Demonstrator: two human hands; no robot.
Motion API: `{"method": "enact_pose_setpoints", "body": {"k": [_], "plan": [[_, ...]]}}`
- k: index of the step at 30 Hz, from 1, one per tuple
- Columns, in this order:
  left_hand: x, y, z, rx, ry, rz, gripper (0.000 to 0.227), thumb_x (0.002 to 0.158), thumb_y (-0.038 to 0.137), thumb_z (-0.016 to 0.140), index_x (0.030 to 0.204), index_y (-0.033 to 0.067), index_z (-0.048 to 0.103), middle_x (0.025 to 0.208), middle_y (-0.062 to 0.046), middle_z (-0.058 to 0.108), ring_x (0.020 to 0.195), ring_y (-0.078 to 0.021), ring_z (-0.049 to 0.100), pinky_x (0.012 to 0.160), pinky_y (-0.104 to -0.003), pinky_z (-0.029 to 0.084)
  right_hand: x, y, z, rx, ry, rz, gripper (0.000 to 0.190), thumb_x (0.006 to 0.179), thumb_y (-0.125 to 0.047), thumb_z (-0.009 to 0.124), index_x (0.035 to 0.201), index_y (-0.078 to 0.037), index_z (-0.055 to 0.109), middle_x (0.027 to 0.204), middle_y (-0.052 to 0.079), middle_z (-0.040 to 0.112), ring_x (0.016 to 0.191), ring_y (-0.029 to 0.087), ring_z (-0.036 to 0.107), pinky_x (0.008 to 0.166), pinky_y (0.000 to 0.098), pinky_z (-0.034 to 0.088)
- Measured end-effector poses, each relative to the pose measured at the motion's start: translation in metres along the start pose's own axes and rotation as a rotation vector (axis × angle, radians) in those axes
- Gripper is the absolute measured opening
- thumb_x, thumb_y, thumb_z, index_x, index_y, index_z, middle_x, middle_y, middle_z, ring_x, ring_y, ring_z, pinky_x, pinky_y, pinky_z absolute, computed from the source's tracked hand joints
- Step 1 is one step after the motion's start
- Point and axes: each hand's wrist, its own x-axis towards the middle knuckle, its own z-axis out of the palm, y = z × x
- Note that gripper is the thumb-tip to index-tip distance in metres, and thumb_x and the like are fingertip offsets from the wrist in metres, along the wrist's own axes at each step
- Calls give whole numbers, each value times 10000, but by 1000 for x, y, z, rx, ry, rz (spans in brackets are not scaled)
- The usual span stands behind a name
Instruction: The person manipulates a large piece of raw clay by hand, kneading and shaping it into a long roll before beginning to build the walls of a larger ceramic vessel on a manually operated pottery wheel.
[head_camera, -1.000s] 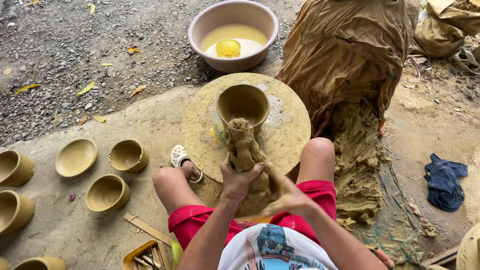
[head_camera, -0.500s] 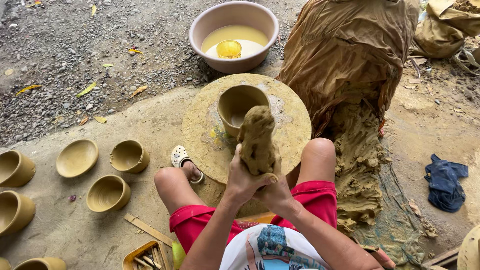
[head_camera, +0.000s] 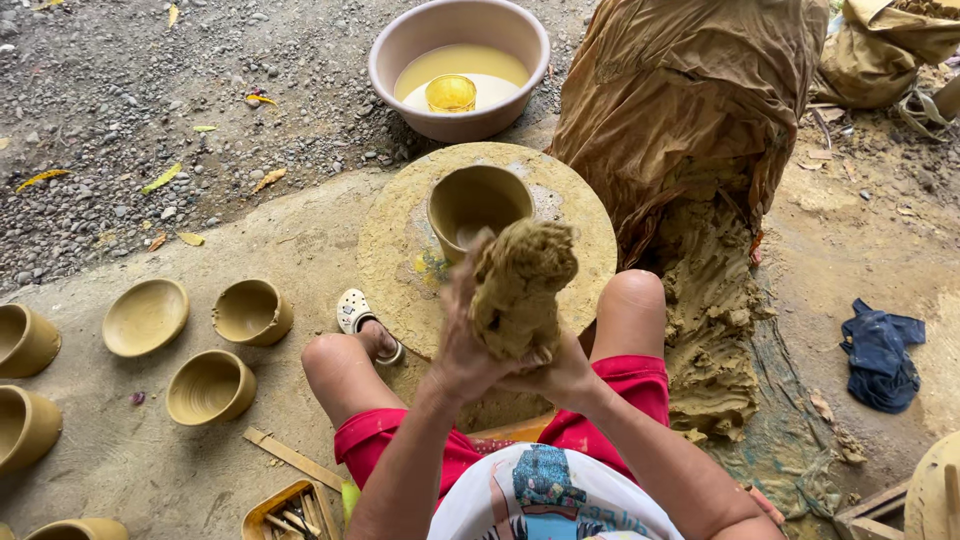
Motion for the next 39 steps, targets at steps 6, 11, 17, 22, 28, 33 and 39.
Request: {"method": "enact_pose_setpoints", "body": {"k": [6, 11, 17, 22, 28, 33, 39], "plan": [[-12, 8, 16, -358, 96, -168, 957, 624, 296, 977, 1382, -15, 482, 1288, -161, 645, 1201, -268, 642, 1044, -419, 539, 3, 17, 17, -210, 195, -58, 828, 766, 70, 801, 1461, -51, 367, 1303, 74, 658, 1209, 208, 682, 968, 334, 617], [-43, -17, 20, -607, 96, -309, 591, 728, 98, 912, 1234, -29, 634, 1145, -115, 769, 1010, -183, 750, 923, -331, 627, -13, 7, -2, 347, -179, 287, 1121, 667, 153, 801, 1593, -110, 228, 1610, 112, 345, 1436, 241, 407, 1034, 349, 533], [-66, -23, 39, -62, 24, -85, 498, 701, 262, 955, 1008, 35, 635, 901, -152, 713, 820, -286, 742, 735, -381, 611, 39, -45, -53, 665, -109, -201, 1117, 736, -2, 832, 1663, -128, 221, 1674, 167, 351, 1509, 293, 458, 1220, 395, 504], [-69, -22, 40, -47, 35, -5, 548, 666, 269, 952, 1023, 32, 610, 911, -184, 686, 866, -374, 700, 754, -437, 580, 29, -33, -48, 405, 111, 73, 611, 876, 120, 837, 1371, 222, 494, 1176, 383, 591, 1033, 384, 672, 951, 476, 618], [-69, -11, 33, -507, -99, -191, 622, 687, 174, 923, 1207, 17, 620, 1062, -101, 749, 956, -200, 727, 869, -344, 614, 46, -105, -38, 840, -131, 30, 1003, 685, -65, 919, 1530, -85, 381, 1201, 262, 694, 1036, 312, 718, 831, 426, 617], [-60, -20, 40, -654, -406, -378, 651, 653, 113, 906, 1235, -15, 645, 1120, -63, 744, 1024, -159, 693, 959, -326, 589, 60, -101, -17, 571, -472, -105, 991, 672, -124, 972, 1519, -13, 469, 1207, 233, 723, 1108, 309, 731, 973, 452, 630], [-34, -6, 15, -519, -330, -373, 1036, 533, 97, 898, 1439, 46, 397, 1164, -63, 675, 1058, -160, 661, 956, -325, 558, 38, -64, -28, 338, 179, -72, 730, 702, 17, 927, 1350, -8, 590, 1156, 115, 696, 1061, 219, 692, 952, 428, 596]]}}
